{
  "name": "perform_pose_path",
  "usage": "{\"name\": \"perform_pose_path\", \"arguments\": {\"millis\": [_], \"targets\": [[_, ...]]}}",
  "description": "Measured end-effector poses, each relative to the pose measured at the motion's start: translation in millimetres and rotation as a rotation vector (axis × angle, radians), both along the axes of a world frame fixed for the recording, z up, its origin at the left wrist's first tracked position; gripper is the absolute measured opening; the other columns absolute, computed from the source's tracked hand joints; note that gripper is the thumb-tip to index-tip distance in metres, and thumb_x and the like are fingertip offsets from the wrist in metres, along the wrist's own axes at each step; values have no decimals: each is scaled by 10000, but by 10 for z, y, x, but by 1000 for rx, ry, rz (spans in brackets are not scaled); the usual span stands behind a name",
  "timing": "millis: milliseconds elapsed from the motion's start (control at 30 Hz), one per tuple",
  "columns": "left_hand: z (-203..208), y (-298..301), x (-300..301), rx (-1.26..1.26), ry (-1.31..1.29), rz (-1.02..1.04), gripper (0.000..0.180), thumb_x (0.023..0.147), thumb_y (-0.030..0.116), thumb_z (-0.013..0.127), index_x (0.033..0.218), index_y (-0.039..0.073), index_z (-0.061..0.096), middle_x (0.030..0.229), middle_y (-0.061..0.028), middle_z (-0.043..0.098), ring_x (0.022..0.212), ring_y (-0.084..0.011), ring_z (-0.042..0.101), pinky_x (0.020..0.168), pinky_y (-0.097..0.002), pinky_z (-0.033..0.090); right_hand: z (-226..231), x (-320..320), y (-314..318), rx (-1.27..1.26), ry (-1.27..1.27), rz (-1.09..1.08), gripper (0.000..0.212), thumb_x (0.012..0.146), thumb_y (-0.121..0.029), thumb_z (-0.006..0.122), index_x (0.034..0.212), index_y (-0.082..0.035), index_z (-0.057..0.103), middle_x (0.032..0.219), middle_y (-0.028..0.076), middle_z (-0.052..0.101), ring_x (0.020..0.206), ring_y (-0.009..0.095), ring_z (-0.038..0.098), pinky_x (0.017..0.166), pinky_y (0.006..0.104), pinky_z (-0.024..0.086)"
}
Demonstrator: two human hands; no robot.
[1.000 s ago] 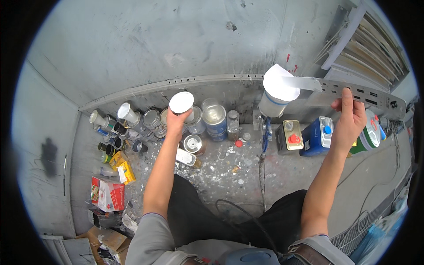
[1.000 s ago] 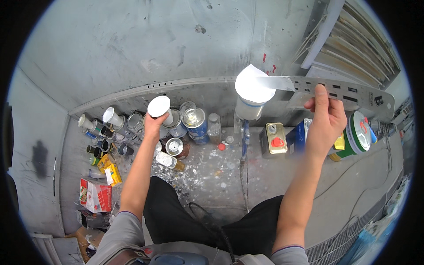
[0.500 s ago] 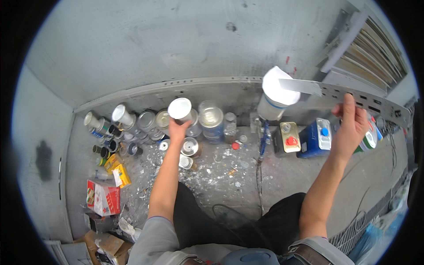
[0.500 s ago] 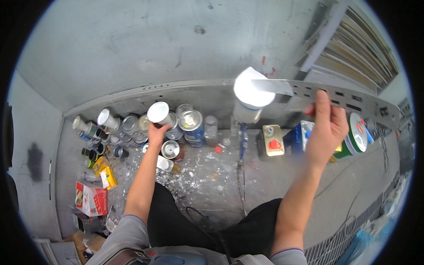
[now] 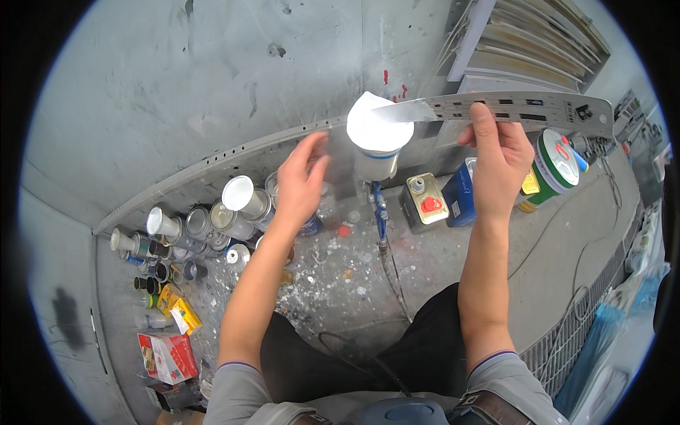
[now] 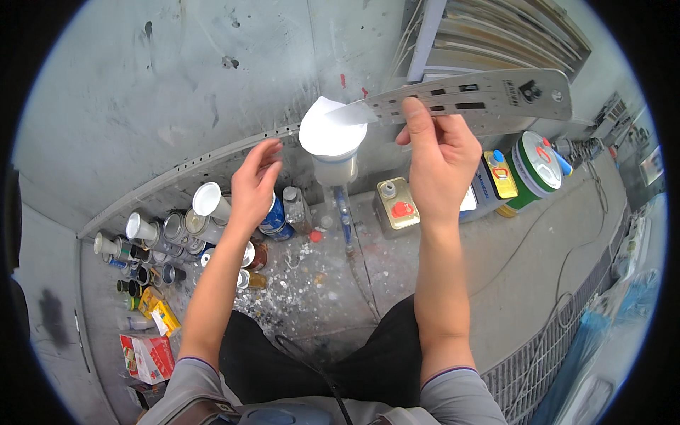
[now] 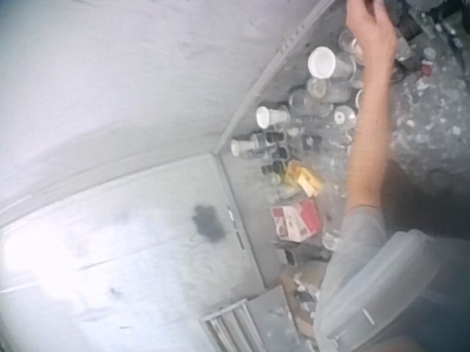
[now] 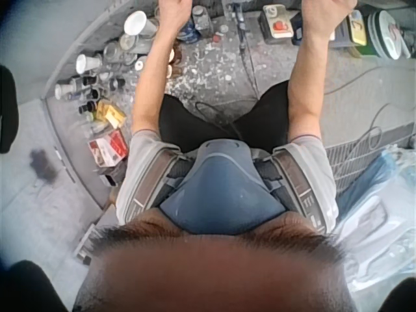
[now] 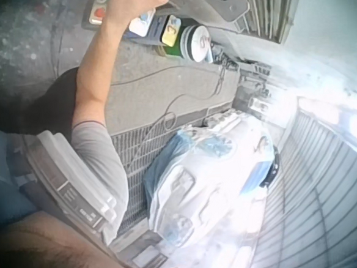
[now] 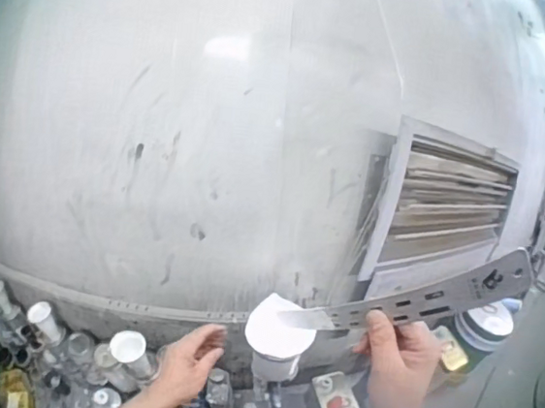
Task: The person mixes white paint with a clear liquid in a small container using a metal mixing stick. They then pour the mixture into a spray gun cup and attach the gun. Finally, they spray the white paint onto the front bumper of a car.
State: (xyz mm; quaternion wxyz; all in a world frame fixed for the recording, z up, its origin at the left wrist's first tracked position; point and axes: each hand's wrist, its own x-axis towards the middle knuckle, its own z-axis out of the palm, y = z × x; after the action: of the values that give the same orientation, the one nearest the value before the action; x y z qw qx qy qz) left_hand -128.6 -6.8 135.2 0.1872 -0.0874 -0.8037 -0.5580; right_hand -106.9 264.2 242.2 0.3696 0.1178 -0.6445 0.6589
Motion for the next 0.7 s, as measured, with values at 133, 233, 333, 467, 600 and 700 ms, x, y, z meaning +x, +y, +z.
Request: {"name": "perform_pose_path", "arguments": {"millis": [133,233,333,467,600,700], "targets": [[154,170,-294,-234,86,-58,352,974,-4,659,1317,62,612,1232,-138,721,1085,-237,709,889,-354,576,-4,-14,37,-12,-7,12,161,1009,-156,741,974,2,737,746,1,660,668,53,558,610,224,395],[131,173,-390,-398,259,-53,263,963,-4,669,1220,42,639,1123,-144,731,961,-245,718,803,-354,573,-25,1,69,-9,2,20,160,1008,-158,745,960,-5,735,724,-6,654,659,45,540,604,223,385],[113,218,-451,-378,322,-24,182,946,-10,686,1124,25,673,1005,-134,735,862,-241,710,745,-345,564,-60,-12,121,-18,1,26,164,1009,-159,745,951,-6,732,720,-5,653,656,43,530,604,222,380],[142,263,-460,-330,366,21,110,932,-7,706,1039,14,706,909,-116,740,766,-202,695,714,-318,554,-77,-24,148,-25,-1,26,167,1011,-159,743,944,-6,729,720,-4,656,656,41,526,605,220,378],[148,294,-443,-249,334,74,92,925,0,720,1017,3,719,861,-102,745,727,-147,684,688,-297,544,-47,0,134,-14,14,23,168,1011,-159,744,946,-5,728,721,-3,660,659,42,536,609,219,386],[140,293,-440,-217,296,95,93,924,0,723,1017,1,724,858,-90,752,713,-121,671,677,-291,538,-48,-1,121,-21,29,9,165,1008,-159,748,953,-4,730,724,-1,663,659,44,546,610,217,394]]}}
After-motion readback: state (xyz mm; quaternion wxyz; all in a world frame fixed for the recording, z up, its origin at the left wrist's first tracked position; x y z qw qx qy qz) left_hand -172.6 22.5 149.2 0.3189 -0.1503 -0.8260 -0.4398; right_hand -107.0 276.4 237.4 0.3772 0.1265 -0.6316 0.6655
